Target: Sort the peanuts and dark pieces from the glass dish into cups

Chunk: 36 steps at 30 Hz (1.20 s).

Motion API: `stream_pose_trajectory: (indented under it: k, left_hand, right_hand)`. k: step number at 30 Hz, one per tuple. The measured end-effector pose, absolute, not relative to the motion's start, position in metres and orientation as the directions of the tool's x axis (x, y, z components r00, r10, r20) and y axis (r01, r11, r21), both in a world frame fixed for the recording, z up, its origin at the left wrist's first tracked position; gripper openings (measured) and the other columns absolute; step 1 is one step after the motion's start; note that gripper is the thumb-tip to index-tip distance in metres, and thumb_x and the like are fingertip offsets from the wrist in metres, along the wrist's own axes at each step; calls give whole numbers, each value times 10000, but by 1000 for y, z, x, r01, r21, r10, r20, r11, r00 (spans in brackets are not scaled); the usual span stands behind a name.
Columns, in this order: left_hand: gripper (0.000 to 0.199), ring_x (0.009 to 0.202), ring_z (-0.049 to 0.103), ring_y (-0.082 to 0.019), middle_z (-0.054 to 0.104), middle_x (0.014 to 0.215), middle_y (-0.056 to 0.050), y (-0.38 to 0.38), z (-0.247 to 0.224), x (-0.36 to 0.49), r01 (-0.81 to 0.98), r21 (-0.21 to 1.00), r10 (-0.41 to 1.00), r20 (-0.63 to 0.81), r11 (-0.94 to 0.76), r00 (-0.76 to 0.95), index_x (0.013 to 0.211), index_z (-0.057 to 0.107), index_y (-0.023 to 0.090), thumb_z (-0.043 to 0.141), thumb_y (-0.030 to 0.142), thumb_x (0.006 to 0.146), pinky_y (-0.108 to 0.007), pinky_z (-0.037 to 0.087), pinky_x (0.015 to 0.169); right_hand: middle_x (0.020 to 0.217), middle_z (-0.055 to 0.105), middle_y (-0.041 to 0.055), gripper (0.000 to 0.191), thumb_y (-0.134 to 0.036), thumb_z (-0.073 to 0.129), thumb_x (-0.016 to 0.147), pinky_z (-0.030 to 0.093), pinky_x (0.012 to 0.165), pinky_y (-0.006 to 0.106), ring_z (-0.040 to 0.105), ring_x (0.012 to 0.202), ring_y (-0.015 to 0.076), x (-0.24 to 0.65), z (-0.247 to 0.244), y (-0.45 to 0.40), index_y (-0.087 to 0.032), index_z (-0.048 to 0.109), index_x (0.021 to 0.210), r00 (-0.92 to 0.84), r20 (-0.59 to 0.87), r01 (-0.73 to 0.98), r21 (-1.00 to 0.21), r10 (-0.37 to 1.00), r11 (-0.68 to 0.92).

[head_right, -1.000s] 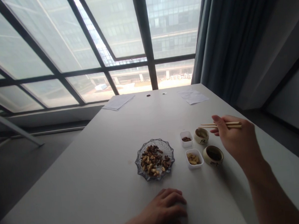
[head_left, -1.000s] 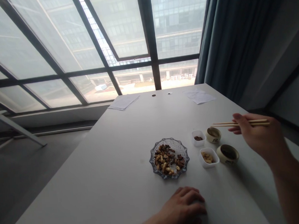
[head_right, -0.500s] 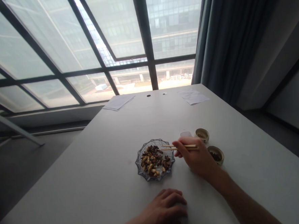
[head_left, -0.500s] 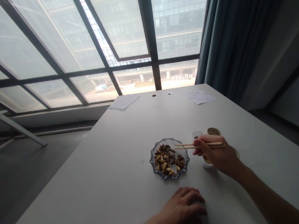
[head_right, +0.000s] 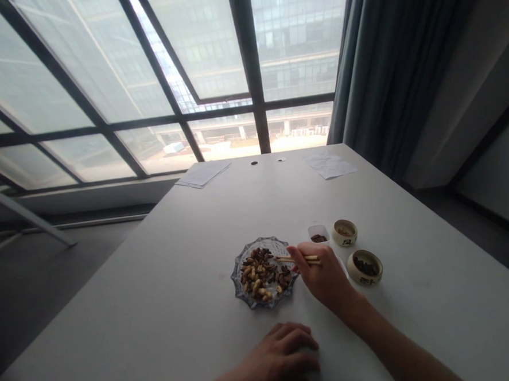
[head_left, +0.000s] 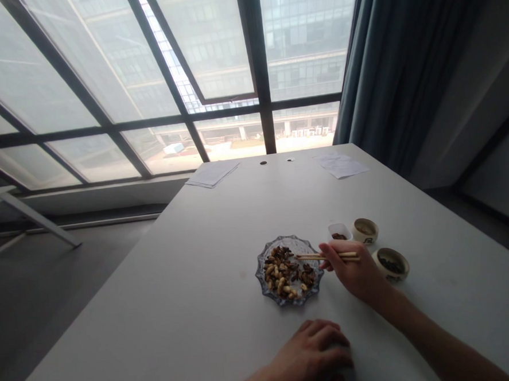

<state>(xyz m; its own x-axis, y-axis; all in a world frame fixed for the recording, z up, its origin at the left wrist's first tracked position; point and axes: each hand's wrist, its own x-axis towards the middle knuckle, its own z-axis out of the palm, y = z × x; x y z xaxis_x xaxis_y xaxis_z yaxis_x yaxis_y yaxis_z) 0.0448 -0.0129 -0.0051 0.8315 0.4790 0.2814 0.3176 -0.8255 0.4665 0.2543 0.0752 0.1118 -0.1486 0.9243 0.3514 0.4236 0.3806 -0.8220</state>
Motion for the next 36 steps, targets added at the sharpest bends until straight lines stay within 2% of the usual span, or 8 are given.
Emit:
stream_pose_trajectory:
  k: [5, 9, 12, 15, 22, 26, 31, 36]
  left_hand:
    - [163, 1413, 675, -246, 768, 1412, -27, -13, -5, 44, 323, 475, 484, 269, -819, 832, 1232, 714, 274, 785, 306, 1089, -363, 490, 1252]
    - [185, 1415, 672, -240, 764, 1418, -25, -13, -6, 44, 321, 475, 481, 265, -819, 835, 1230, 708, 270, 803, 304, 1075, -354, 493, 1250]
    - [193, 1402, 680, -239, 767, 1412, -26, -13, -5, 44, 305, 488, 479, 283, -818, 831, 1237, 708, 271, 801, 303, 1072, -350, 497, 1245]
    - [213, 1411, 676, -245, 761, 1426, -33, -13, -4, 44, 316, 488, 481, 261, -814, 837, 1245, 710, 272, 811, 286, 1057, -362, 501, 1247]
    - [253, 1427, 663, -239, 751, 1441, -26, -14, -2, 43, 322, 478, 482, 263, -818, 836, 1267, 704, 274, 825, 273, 1044, -352, 499, 1246]
    - [241, 1419, 667, -242, 756, 1433, -29, -14, -5, 42, 316, 479, 479, 269, -819, 835, 1259, 703, 273, 820, 278, 1048, -355, 498, 1246]
    - [245, 1424, 662, -239, 757, 1422, -28, -13, -7, 43, 328, 471, 486, 265, -819, 833, 1248, 698, 275, 824, 266, 1039, -352, 495, 1247]
    - [247, 1421, 669, -260, 760, 1415, -37, -13, -4, 44, 328, 478, 481, 242, -815, 843, 1247, 701, 274, 827, 266, 1035, -381, 493, 1258]
  right_hand:
    - [670, 801, 93, 661, -718, 574, 1112, 593, 610, 339, 754, 594, 229, 256, 121, 72, -225, 747, 707, -82, 395, 386, -834, 915, 394]
    - [746, 837, 96, 556, -642, 656, 1105, 617, 612, 334, 799, 627, 234, 270, 147, 59, -223, 799, 768, 93, 449, 375, -843, 889, 386]
    - [754, 847, 81, 474, -617, 719, 1076, 628, 606, 332, 819, 640, 243, 290, 169, 51, -232, 840, 829, 244, 518, 441, -813, 820, 382]
    - [732, 845, 68, 462, -622, 728, 1067, 635, 616, 337, 818, 618, 241, 310, 180, 53, -234, 850, 848, 288, 559, 547, -762, 777, 346]
    - [711, 841, 52, 483, -621, 737, 1058, 584, 596, 327, 826, 634, 243, 329, 178, 64, -233, 810, 780, 182, 557, 659, -680, 810, 320]
    - [766, 855, 55, 465, -599, 723, 1078, 589, 624, 309, 827, 676, 230, 318, 179, 60, -232, 824, 810, 167, 531, 572, -739, 831, 357]
    - [721, 816, 66, 565, -653, 648, 1103, 580, 632, 314, 782, 642, 219, 288, 168, 59, -223, 790, 765, -62, 392, 421, -823, 918, 380]
    - [664, 759, 57, 649, -708, 586, 1112, 500, 612, 331, 696, 617, 202, 264, 148, 65, -225, 726, 702, -251, 384, 412, -789, 889, 457]
